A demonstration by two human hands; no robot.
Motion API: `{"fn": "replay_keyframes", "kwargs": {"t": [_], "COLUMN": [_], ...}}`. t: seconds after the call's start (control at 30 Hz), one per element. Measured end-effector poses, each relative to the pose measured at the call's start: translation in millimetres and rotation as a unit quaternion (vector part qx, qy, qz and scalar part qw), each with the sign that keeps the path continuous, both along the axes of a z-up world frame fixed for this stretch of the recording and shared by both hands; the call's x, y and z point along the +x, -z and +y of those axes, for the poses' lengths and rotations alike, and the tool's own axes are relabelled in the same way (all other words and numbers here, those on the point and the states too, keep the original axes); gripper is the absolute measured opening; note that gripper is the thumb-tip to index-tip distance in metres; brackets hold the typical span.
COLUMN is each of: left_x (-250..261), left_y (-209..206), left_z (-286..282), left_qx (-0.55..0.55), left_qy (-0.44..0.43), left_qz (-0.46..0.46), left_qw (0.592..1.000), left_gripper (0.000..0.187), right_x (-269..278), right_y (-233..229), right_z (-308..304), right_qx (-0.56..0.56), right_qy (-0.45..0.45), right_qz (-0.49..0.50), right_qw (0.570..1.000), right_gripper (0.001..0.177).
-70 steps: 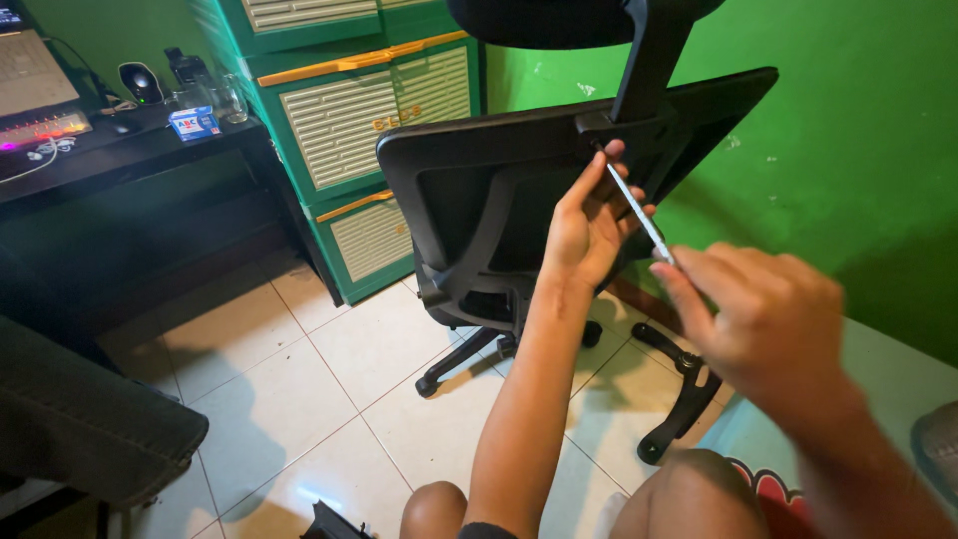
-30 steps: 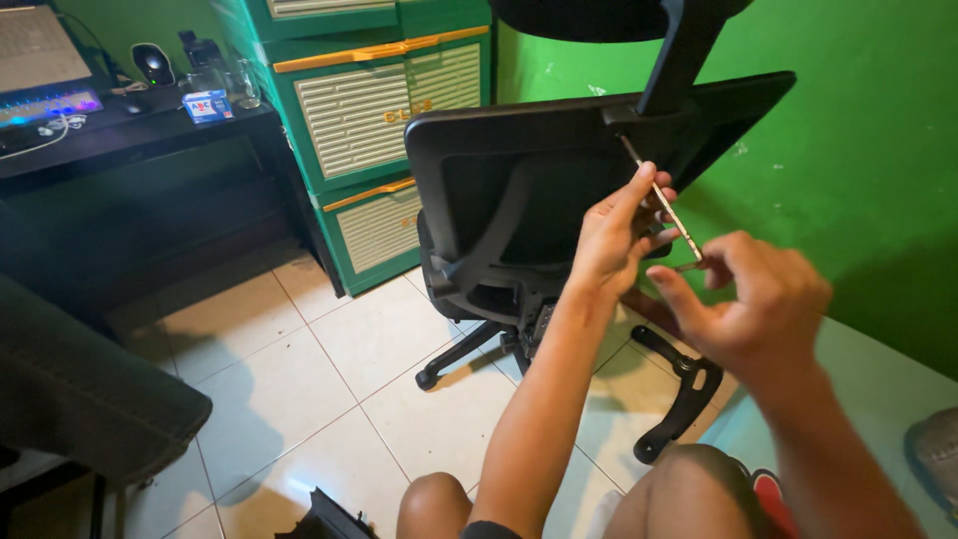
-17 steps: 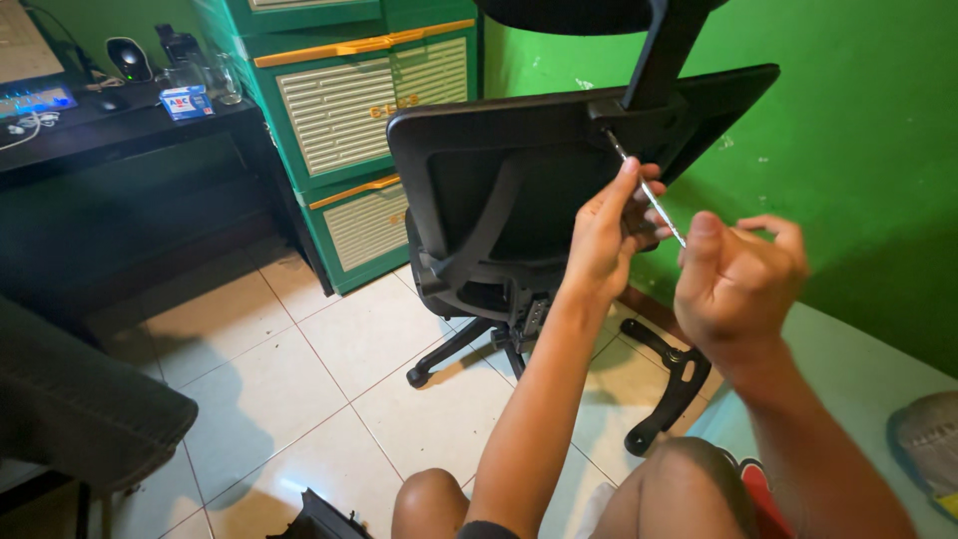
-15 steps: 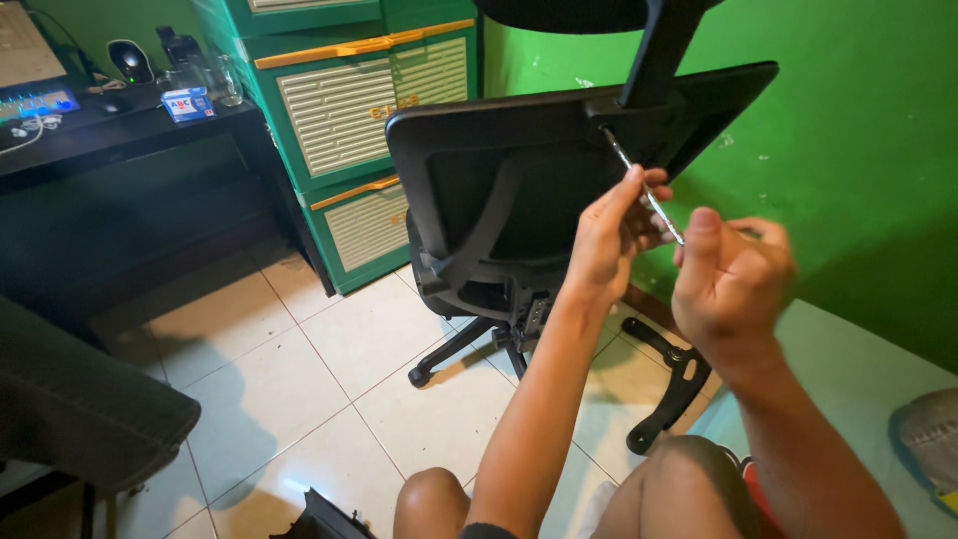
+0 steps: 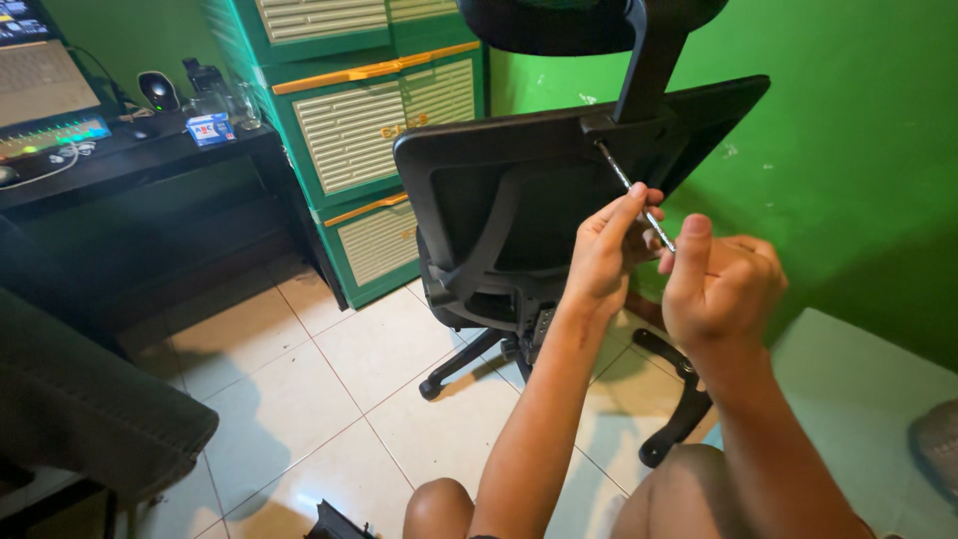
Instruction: The person attaches a headrest to the back of an office chair. They align the headrest bracket with the backrest and use a hex key to tighten multiple screws, securing the headrest in place.
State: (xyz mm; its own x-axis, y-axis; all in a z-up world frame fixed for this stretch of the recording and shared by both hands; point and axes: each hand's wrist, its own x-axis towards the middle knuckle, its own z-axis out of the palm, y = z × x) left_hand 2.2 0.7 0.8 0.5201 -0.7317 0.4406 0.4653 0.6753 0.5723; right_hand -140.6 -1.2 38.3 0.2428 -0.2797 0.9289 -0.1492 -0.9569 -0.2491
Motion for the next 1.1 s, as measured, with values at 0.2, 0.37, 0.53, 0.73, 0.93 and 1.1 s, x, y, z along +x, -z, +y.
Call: {"fn": "replay_keyframes", "kwargs": {"t": [0.2,0.37,0.53,0.73,0.93,1.1], "left_x": [2,2,1,-1,-1,0], "left_y": [5,8,7,3,-2,0], "left_z": [-3,-7,-7,0,8,11], "left_qx": [-0.008,-0.016,-0.023,-0.006,0.007,0.022], "left_qy": [-0.004,-0.009,-0.006,-0.008,0.012,-0.002], "left_qz": [0.005,0.016,0.017,0.024,0.019,-0.007], "left_qw": [1.0,1.0,1.0,1.0,1.0,1.0], "left_gripper": [0.027,0.027,0.027,0.026,0.03,0.029], "right_x": [4,16,22,20,18,19], "right_y": [0,5,12,12,11,11], "right_z": [7,9,11,10,11,10], "right_qx": [-0.021,0.12,0.321,0.341,0.339,0.341], "right_qy": [0.007,-0.124,-0.205,-0.202,-0.236,-0.236], "right_qz": [-0.028,-0.096,-0.141,-0.125,-0.13,-0.128], "right_qw": [0.999,0.98,0.914,0.91,0.901,0.901], "right_gripper": [0.06,0.062,0.062,0.066,0.067,0.067]}}
